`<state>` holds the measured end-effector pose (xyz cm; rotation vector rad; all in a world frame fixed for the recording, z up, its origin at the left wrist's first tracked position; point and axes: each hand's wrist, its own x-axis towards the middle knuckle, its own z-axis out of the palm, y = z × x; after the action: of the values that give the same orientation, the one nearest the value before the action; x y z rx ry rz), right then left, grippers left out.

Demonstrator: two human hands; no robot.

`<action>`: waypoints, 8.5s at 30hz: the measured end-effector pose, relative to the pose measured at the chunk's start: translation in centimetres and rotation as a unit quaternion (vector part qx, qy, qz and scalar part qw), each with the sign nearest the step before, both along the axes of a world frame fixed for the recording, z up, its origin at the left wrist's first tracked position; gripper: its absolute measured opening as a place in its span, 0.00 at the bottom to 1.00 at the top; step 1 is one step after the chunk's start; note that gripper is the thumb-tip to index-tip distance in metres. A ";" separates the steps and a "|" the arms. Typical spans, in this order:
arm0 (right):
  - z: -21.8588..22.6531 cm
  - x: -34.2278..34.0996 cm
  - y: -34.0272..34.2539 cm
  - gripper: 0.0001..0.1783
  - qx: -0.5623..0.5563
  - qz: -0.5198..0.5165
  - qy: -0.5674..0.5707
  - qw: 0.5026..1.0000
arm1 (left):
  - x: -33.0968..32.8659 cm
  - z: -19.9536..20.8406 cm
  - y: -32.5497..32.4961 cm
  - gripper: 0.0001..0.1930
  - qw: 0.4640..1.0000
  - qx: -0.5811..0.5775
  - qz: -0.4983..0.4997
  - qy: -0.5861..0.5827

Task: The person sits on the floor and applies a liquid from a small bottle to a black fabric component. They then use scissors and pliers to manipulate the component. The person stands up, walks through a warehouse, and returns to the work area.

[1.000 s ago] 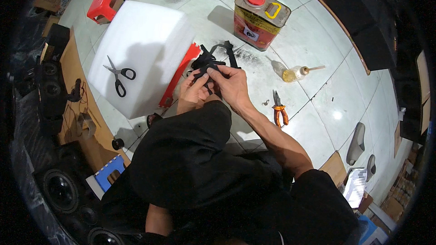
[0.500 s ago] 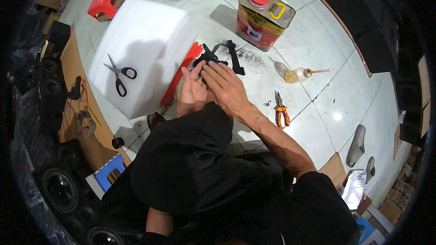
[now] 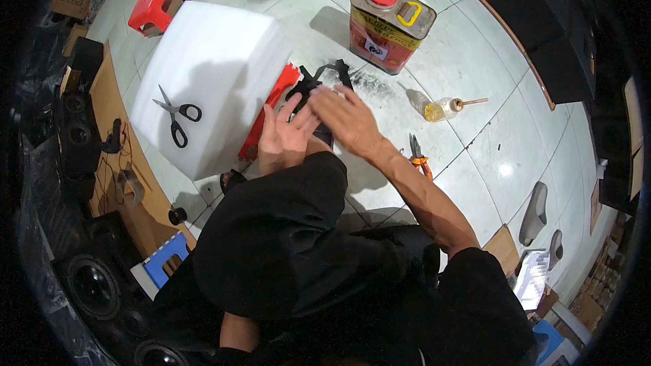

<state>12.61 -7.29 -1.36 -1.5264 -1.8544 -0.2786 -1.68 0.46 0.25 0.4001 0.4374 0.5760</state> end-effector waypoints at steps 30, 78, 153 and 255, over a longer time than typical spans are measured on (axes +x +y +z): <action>1.8 -4.7 2.4 0.17 0.052 -0.168 0.150 0.973 | -0.1 0.8 -0.2 0.31 0.991 -0.090 -0.029 -0.092; 4.3 -4.9 2.5 0.20 -0.003 -0.122 0.142 0.982 | -0.5 0.9 -0.6 0.35 0.999 -0.029 0.026 -0.012; 3.9 2.3 0.8 0.18 0.005 -0.040 0.259 0.965 | -0.3 0.0 -0.5 0.23 0.984 0.112 0.000 -0.139; 10.0 1.7 0.6 0.10 -0.048 -0.106 0.706 0.698 | -1.3 8.2 1.0 0.30 0.245 0.884 0.001 0.399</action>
<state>14.36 -6.67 8.63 -1.2884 -0.4286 0.7491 -3.03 1.45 8.45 3.1072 0.5461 0.5781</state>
